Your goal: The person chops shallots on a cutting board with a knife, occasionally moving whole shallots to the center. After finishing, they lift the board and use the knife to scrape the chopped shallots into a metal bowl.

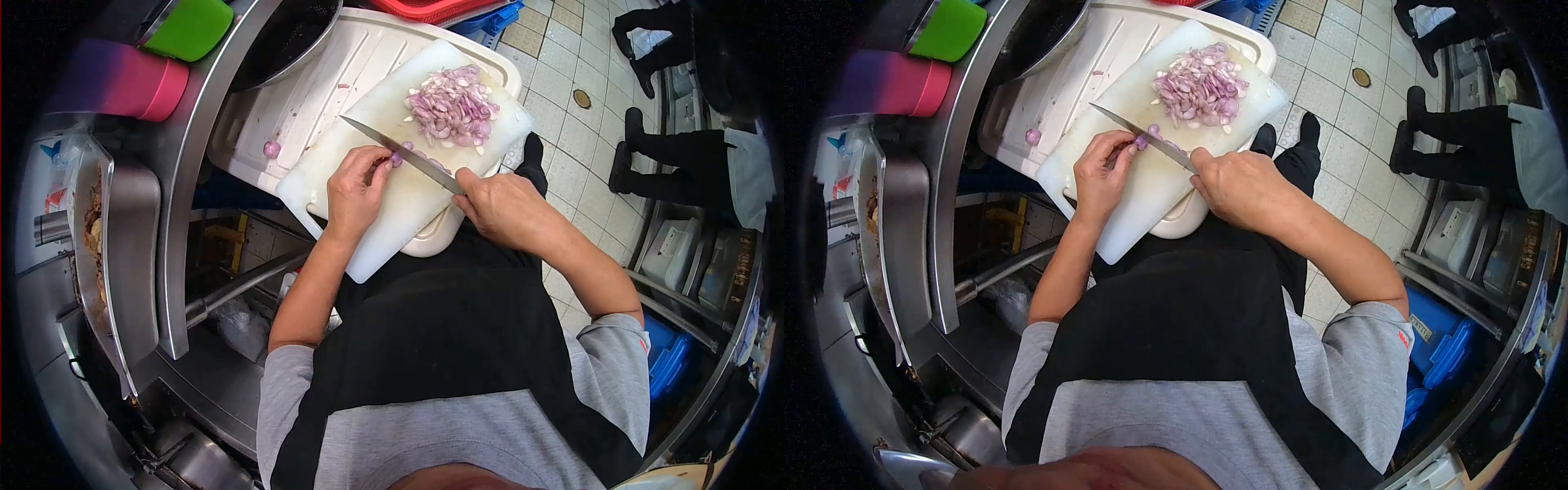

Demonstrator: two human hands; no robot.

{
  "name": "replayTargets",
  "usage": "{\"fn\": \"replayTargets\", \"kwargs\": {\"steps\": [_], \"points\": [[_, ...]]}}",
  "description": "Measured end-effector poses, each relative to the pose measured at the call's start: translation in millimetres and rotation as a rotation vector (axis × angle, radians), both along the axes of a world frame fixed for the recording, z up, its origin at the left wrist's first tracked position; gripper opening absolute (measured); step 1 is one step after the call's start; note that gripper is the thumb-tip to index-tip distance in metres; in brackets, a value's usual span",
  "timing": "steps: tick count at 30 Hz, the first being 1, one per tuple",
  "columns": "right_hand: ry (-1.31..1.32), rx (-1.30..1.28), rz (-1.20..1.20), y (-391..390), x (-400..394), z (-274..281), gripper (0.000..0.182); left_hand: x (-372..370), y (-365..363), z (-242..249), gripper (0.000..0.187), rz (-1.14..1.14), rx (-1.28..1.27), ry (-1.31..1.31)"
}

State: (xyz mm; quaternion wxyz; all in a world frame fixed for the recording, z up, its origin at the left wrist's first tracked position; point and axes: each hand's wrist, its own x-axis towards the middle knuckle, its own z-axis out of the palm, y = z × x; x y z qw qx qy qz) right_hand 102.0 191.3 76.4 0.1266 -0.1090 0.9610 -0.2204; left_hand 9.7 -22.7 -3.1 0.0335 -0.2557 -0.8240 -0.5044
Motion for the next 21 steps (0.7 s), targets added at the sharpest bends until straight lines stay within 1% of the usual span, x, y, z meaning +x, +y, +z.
{"fn": "replayTargets", "kwargs": {"steps": [3, 5, 7, 10, 12, 15, 21], "points": [[0.006, -0.063, -0.018, -9, -10, -17, 0.024, -1, -1, -3, 0.015, 0.0, 0.003, -0.001], [0.022, -0.087, -0.025, -18, -21, -40, 0.024, -1, 0, -1, 0.015, -0.001, 0.006, -0.001], [0.037, -0.111, -0.036, -19, -22, -45, 0.025, 0, 1, 1, 0.015, -0.006, 0.008, -0.003], [0.036, -0.116, -0.037, -14, -17, -41, 0.025, 0, 0, 1, 0.016, -0.001, -0.011, 0.0], [-0.024, -0.056, -0.03, -6, -12, -28, 0.025, 0, 0, -2, 0.015, 0.006, 0.002, 0.017], [-0.018, -0.035, -0.045, -4, -4, -7, 0.024, -1, 0, -4, 0.014, 0.007, 0.008, 0.009], [0.006, -0.025, -0.009, -1, 0, -1, 0.025, 0, 1, -3, 0.015, 0.005, 0.01, 0.017]]}}
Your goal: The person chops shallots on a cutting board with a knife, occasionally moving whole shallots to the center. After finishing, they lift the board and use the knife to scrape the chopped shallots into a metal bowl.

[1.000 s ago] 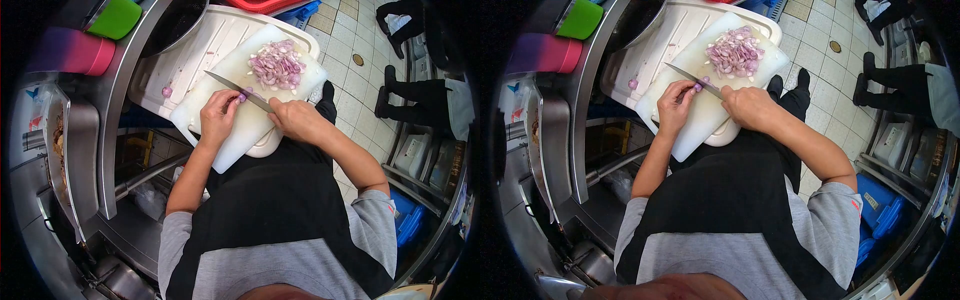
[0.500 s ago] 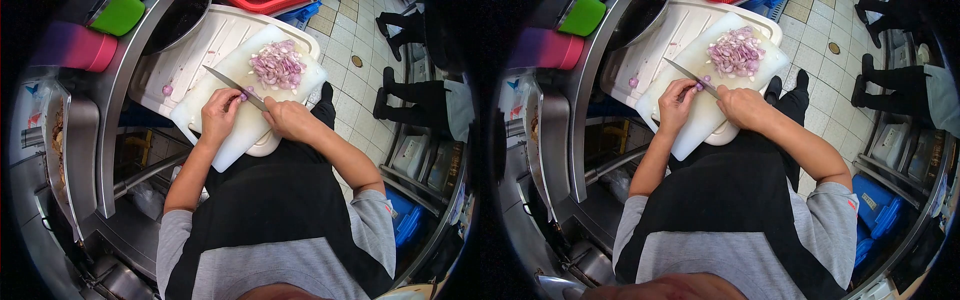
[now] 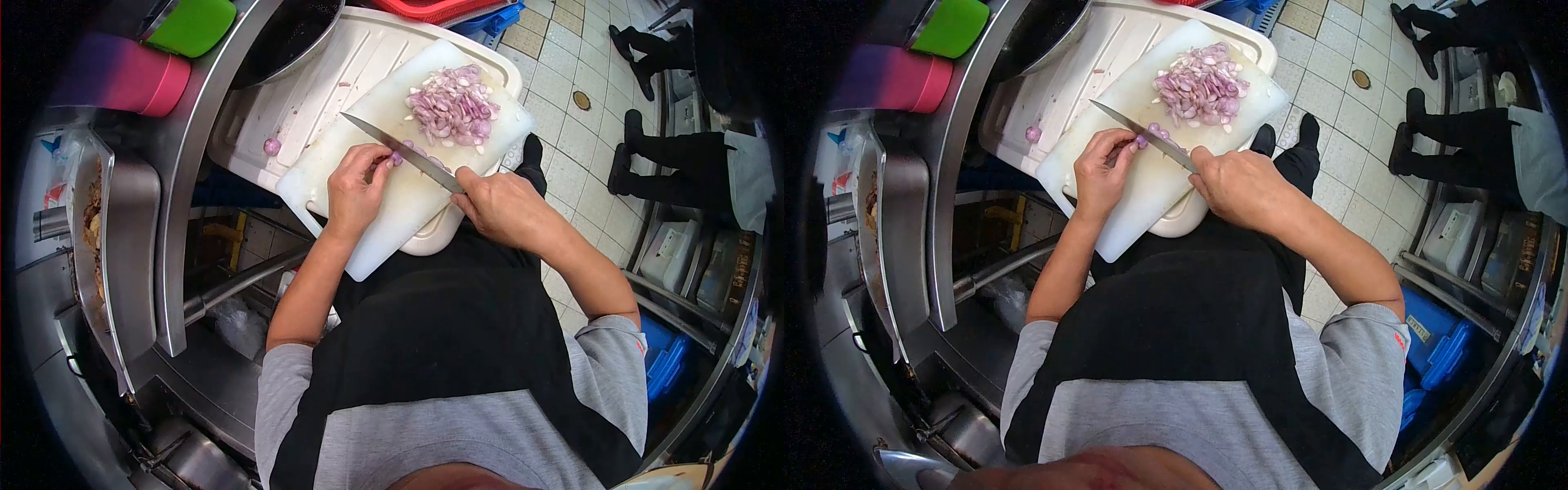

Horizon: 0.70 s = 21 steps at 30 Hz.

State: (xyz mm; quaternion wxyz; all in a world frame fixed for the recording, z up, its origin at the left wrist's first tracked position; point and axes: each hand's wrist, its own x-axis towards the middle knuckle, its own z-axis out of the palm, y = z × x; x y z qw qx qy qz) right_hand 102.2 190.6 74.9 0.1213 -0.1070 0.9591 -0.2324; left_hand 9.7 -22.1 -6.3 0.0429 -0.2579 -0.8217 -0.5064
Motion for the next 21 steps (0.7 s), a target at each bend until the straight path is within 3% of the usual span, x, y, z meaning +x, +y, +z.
{"fn": "replayTargets", "kwargs": {"steps": [12, 21], "points": [[-0.02, -0.11, -0.039, -18, -23, -40, 0.027, 0, 1, -1, 0.015, -0.002, 0.007, -0.015], [-0.07, -0.045, -0.057, -5, -5, 1, 0.025, 0, 1, 1, 0.014, 0.004, -0.009, -0.005]]}}
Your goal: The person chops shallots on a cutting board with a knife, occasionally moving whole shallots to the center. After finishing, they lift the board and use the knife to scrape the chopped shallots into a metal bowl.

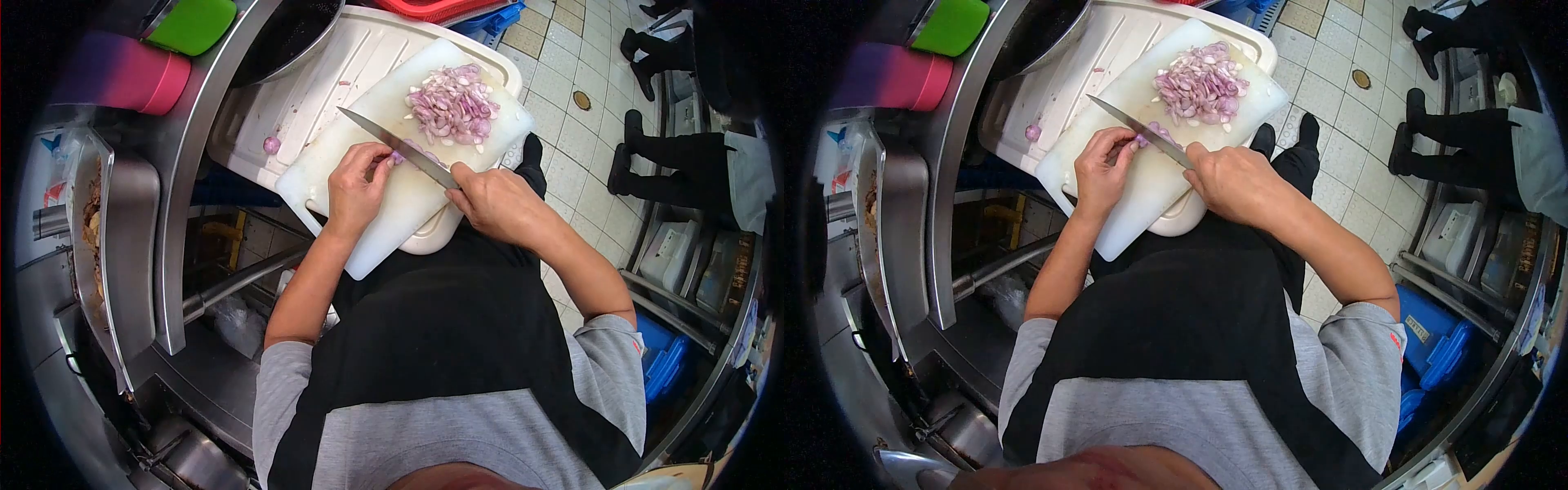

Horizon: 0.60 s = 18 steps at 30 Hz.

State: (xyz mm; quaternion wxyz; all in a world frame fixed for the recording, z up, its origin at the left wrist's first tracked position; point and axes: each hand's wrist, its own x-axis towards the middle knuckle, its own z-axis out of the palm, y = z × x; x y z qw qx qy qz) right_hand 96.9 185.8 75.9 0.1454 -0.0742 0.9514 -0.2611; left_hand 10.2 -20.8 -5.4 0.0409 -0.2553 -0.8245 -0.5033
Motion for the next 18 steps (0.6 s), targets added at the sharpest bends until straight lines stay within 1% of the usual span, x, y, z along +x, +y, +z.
{"fn": "replayTargets", "kwargs": {"steps": [7, 12, 15, 18], "points": [[0.013, -0.033, 0.007, -2, -2, -9, 0.025, 1, -1, -1, 0.014, -0.003, 0.017, 0.0], [0.016, -0.09, -0.004, -20, -20, -41, 0.028, 1, 0, -1, 0.014, -0.007, 0.008, 0.005], [0.006, -0.076, 0.002, -17, -20, -38, 0.029, 3, 0, 2, 0.014, -0.001, -0.003, 0.004], [-0.022, -0.034, 0.019, -9, -14, -20, 0.029, 3, 0, 0, 0.014, 0.008, 0.013, -0.023]]}}
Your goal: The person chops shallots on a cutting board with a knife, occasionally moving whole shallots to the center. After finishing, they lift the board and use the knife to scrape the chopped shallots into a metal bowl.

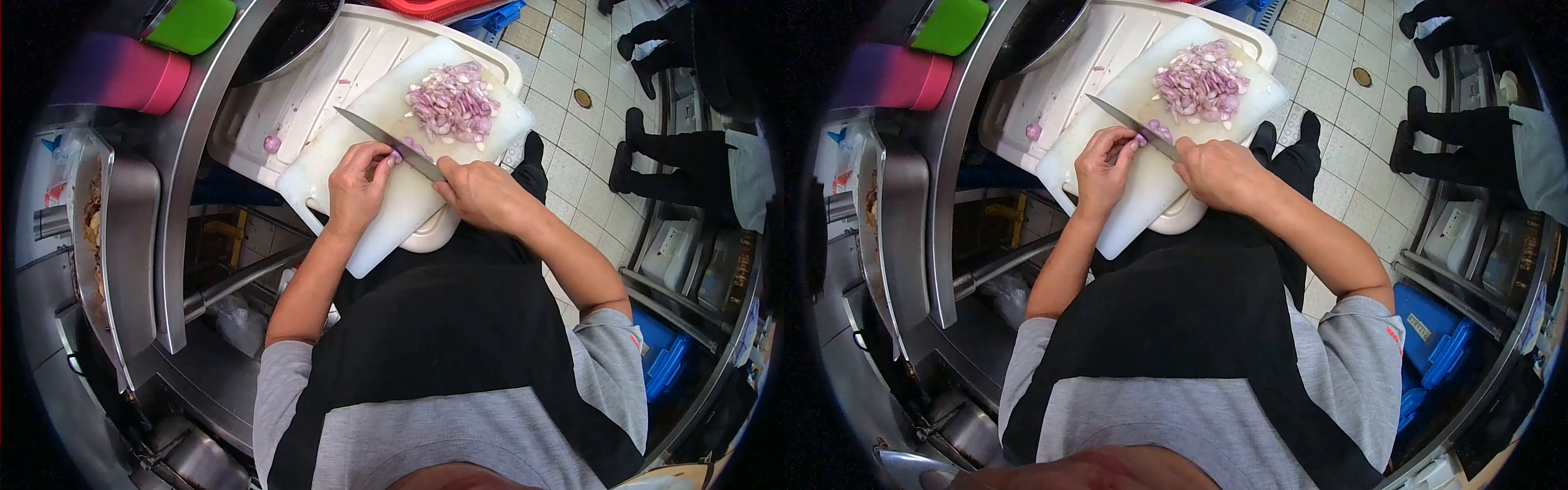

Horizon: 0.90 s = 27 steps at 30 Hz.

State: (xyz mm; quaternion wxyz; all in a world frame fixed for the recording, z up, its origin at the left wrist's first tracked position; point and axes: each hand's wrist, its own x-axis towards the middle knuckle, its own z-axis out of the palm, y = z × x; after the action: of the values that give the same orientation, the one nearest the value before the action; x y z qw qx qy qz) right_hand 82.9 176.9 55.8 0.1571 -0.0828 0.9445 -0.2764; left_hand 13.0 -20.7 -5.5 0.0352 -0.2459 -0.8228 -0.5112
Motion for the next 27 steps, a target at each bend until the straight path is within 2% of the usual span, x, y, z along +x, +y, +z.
{"fn": "replayTargets", "kwargs": {"steps": [10, 19, 21, 27], "points": [[0.031, -0.021, -0.017, 7, 14, 17, 0.026, 0, -2, 0, 0.015, -0.017, -0.028, -0.017], [0.058, -0.107, -0.067, -15, 0, -18, 0.028, 0, -2, -2, 0.013, 0.009, 0.001, 0.038], [0.005, -0.025, -0.064, -18, 1, -12, 0.026, 1, -2, -2, 0.013, 0.02, -0.024, 0.057], [0.033, 0.003, -0.047, -17, 10, -19, 0.026, 1, -3, -1, 0.013, 0.048, -0.045, 0.046]]}}
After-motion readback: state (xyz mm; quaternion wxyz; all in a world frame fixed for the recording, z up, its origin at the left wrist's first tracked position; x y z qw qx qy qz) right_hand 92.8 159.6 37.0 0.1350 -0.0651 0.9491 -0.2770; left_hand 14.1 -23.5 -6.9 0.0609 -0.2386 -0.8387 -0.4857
